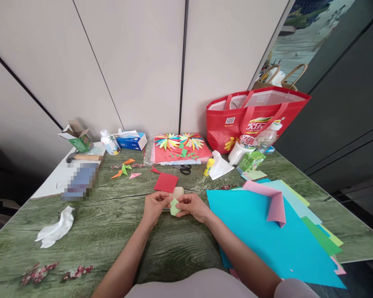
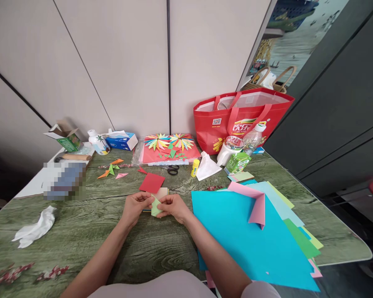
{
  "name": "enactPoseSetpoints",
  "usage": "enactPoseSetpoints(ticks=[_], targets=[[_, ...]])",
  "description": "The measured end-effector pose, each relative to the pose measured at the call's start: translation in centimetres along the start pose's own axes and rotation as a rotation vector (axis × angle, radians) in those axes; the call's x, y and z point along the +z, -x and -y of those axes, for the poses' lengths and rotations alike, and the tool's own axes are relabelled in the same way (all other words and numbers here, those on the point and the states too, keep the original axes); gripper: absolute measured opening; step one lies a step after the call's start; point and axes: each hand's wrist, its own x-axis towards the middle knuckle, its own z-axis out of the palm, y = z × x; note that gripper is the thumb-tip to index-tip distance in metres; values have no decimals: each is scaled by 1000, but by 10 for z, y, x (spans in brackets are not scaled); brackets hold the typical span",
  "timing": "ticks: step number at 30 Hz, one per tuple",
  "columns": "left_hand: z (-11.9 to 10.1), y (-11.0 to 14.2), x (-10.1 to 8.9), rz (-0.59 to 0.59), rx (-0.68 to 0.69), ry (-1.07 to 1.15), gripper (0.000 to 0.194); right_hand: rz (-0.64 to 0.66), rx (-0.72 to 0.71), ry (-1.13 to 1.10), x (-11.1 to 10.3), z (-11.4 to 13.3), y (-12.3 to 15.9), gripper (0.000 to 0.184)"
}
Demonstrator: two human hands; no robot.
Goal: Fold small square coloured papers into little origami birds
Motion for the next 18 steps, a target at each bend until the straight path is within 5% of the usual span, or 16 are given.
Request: enactPoseSetpoints(ticks=[18], targets=[[1, -1, -1, -28, -42, 48, 25, 56, 13, 27, -6, -2, -3, 32]])
